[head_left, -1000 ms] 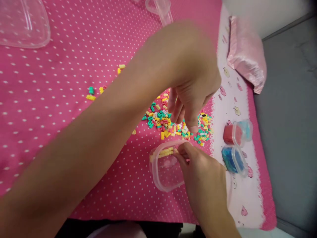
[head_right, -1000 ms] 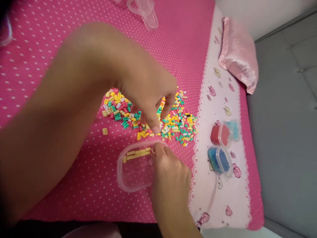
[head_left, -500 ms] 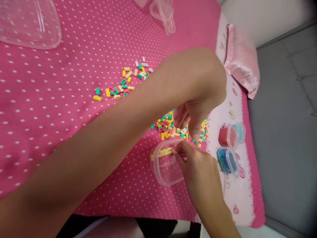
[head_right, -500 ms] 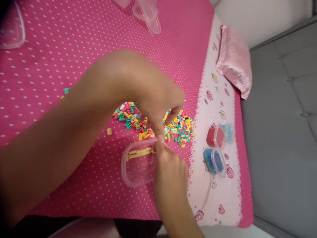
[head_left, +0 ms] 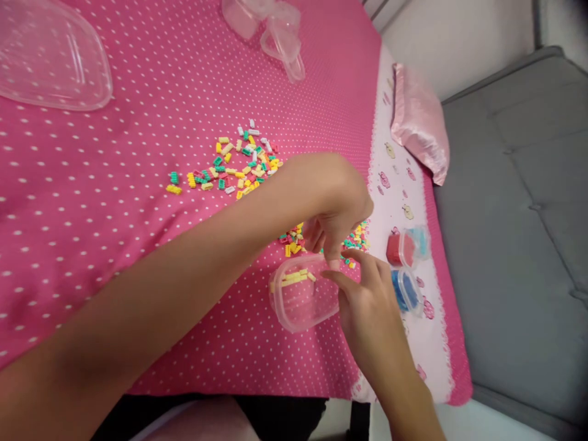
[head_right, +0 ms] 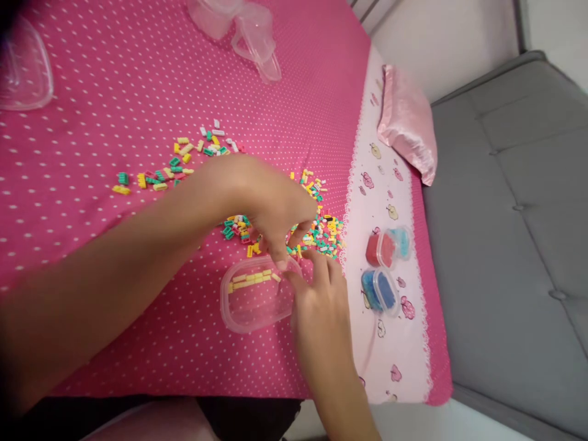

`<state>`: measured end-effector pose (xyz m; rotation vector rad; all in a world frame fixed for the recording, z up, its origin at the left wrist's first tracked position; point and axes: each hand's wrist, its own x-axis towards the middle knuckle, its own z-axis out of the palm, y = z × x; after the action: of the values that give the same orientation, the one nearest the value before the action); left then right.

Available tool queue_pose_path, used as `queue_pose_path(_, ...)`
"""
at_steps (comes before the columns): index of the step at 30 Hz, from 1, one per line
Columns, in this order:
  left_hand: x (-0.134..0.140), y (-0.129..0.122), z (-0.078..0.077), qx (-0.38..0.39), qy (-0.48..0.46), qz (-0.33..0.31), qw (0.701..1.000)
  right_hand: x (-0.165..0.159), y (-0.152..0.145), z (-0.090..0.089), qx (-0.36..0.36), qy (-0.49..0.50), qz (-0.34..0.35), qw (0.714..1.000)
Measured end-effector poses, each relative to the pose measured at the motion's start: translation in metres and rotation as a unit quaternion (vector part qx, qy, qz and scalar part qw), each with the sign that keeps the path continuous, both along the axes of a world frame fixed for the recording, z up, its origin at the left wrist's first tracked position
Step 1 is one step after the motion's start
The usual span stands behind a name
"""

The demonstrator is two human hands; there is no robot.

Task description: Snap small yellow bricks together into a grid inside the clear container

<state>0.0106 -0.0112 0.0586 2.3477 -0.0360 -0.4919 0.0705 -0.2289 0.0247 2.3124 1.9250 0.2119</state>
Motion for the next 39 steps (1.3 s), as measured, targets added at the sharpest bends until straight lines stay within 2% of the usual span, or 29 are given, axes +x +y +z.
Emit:
queue_pose_path(3, 0.005, -0.002, -0.011, -0.048, 0.017, -0.006, 0.999, -0.003, 0.013, -0.003, -0.019, 0.005, -0.033, 0.999)
queue_pose_path(6, 0.010, -0.001, -0.019, -0.059, 0.041, -0.016, 0.997, -0.008, 0.026, -0.005, -0.042, 0.001, -0.070, 0.997)
queue_pose_path(9, 0.016, 0.000, -0.022, -0.059, 0.070, -0.016, 0.996, -0.011, 0.032, -0.007, -0.059, -0.006, -0.074, 0.995)
queue_pose_path(15, 0.021, -0.005, -0.023, -0.072, 0.115, -0.021, 0.990, -0.006, 0.030, -0.015, -0.053, -0.006, -0.078, 0.996)
queue_pose_path(22, 0.026, -0.006, -0.027, -0.070, 0.125, -0.034, 0.989, -0.007, 0.027, -0.017, -0.048, 0.001, -0.087, 0.995)
queue_pose_path(27, 0.027, -0.007, -0.029, -0.071, 0.126, -0.018, 0.989, -0.008, 0.027, -0.017, -0.049, 0.007, -0.089, 0.995)
queue_pose_path(39, 0.026, -0.012, -0.022, -0.021, 0.126, 0.020, 0.992, -0.009, 0.027, -0.015, -0.044, 0.000, -0.096, 0.994)
